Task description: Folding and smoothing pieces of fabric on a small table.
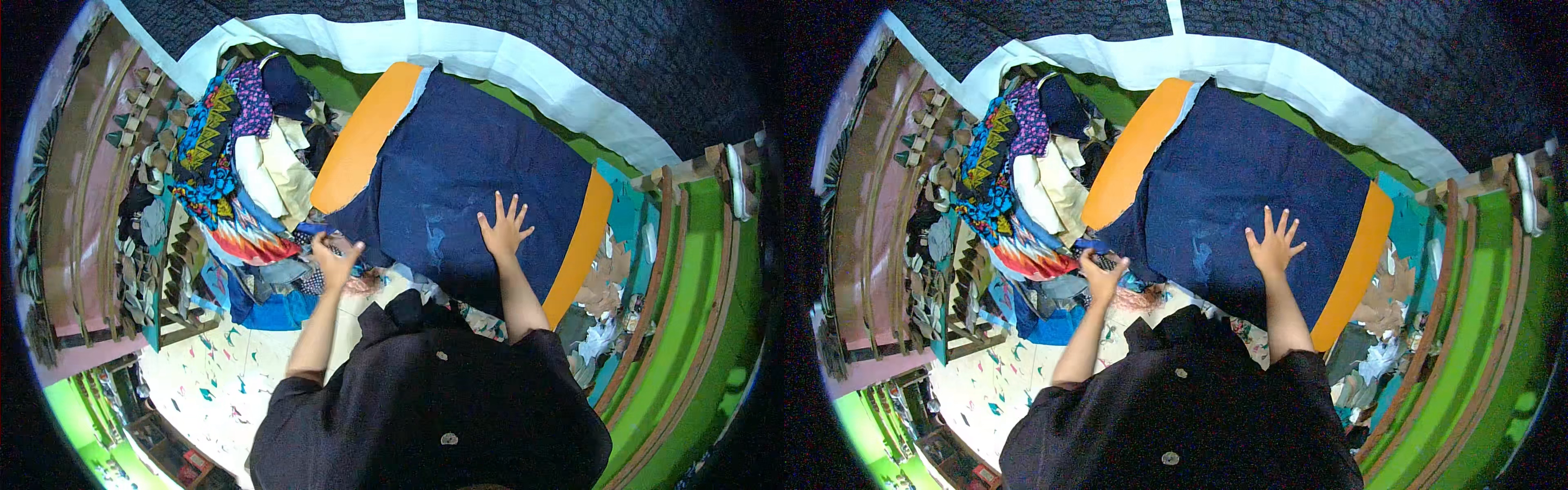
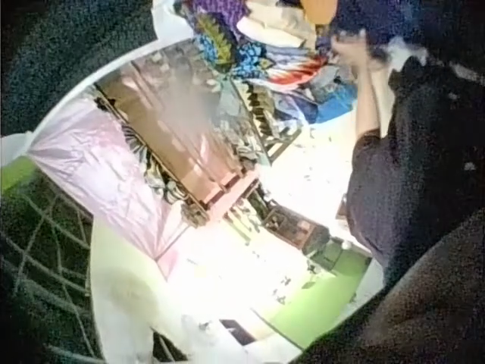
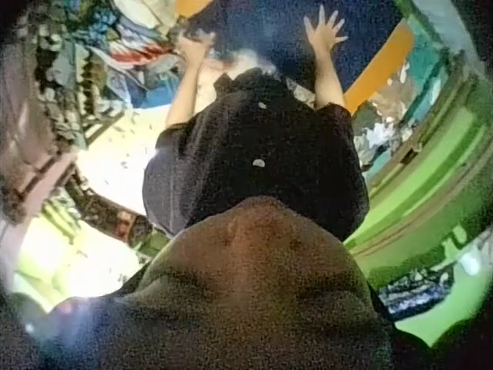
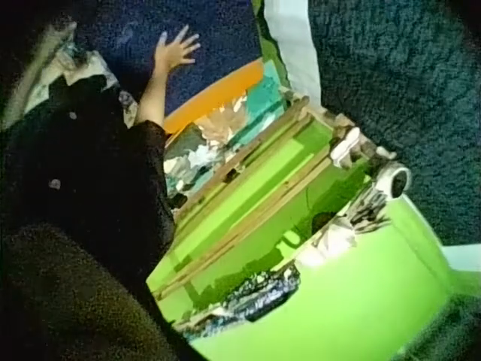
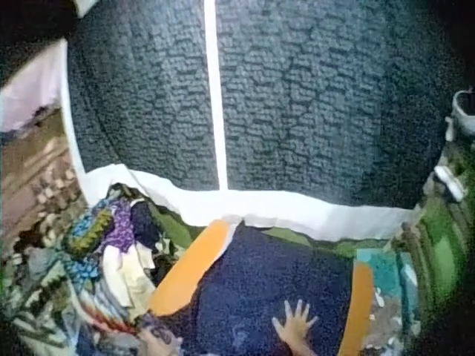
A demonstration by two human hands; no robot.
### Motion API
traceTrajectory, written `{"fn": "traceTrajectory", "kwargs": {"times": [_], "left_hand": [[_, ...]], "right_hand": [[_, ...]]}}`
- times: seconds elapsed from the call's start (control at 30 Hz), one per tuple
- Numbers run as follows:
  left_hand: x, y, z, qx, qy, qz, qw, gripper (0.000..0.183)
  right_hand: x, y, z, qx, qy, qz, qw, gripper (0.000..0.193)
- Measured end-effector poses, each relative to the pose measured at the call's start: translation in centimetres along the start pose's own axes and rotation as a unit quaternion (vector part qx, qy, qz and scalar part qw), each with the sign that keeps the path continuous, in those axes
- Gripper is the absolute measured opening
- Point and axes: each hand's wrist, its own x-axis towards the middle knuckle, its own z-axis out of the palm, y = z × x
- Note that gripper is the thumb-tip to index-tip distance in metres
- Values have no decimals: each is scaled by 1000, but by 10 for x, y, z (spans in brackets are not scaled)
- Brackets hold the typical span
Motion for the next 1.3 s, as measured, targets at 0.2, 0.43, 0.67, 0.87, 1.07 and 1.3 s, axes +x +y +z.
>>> {"fn": "traceTrajectory", "kwargs": {"times": [0.2, 0.43, 0.67, 0.87, 1.07, 1.3], "left_hand": [[-36, -23, 55, -374, -230, -277, 855, 109], [-28, -35, 45, -192, -251, -167, 934, 55], [39, -28, -85, 43, -337, -20, 940, 40], [68, -31, -119, 326, -27, 92, 940, 39], [6, 47, -8, 174, 35, 314, 933, 59], [-61, 54, 82, 300, -185, 259, 899, 53]], "right_hand": [[-16, 31, -10, 160, 11, -68, 985, 72], [-126, 63, 16, 18, -31, -145, 989, 53], [-106, 87, 8, -13, 10, -188, 982, 51], [-68, 112, -5, -8, -7, -218, 976, 51], [-80, 108, -7, -16, -27, -131, 991, 56], [-145, 107, 21, 36, 13, 39, 999, 57]]}}
